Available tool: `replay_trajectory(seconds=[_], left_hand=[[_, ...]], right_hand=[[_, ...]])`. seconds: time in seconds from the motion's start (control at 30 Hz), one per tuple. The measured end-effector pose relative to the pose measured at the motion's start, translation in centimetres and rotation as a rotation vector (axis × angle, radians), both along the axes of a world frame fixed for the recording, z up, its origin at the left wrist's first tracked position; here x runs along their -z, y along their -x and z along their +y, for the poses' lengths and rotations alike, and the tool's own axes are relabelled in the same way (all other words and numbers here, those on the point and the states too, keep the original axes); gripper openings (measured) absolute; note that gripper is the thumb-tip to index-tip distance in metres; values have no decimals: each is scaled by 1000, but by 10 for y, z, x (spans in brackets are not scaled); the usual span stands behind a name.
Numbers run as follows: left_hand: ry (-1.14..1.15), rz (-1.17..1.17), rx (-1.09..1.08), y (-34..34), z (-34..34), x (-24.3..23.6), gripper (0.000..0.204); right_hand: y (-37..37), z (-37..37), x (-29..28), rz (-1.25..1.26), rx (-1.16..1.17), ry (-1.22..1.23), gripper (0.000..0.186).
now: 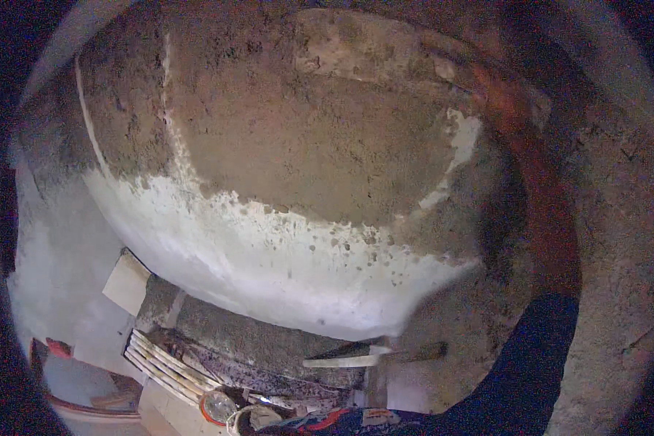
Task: The person smooths mortar on a wall using a float board, scoops wet mortar from a bucket with a trowel, and applies it onto the wall.
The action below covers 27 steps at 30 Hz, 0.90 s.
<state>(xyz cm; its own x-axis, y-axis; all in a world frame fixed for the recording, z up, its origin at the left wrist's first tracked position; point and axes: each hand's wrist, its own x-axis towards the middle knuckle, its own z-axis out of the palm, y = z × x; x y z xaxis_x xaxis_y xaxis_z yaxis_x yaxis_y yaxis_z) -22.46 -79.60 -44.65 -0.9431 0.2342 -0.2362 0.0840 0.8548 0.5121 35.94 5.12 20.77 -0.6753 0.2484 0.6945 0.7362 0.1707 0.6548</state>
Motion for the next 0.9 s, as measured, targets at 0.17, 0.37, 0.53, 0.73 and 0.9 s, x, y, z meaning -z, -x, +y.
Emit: replay_trajectory(seconds=[0.17,0.37,0.53,0.73,0.9], left_hand=[[73,-39,-8,-20,2,-29,54],[-72,89,113,39,83,-43,52],[-76,110,116,45,97,-49,50],[-1,16,74,22,71,-57,49],[-87,61,117,66,93,-52,48]], right_hand=[[146,-84,-66,177,18,455,52],[166,-68,-90,29,-62,131,43],[66,-62,-52,338,-249,376,46],[61,-30,-67,383,-67,243,47],[185,-69,-97,705,-415,653,57]])
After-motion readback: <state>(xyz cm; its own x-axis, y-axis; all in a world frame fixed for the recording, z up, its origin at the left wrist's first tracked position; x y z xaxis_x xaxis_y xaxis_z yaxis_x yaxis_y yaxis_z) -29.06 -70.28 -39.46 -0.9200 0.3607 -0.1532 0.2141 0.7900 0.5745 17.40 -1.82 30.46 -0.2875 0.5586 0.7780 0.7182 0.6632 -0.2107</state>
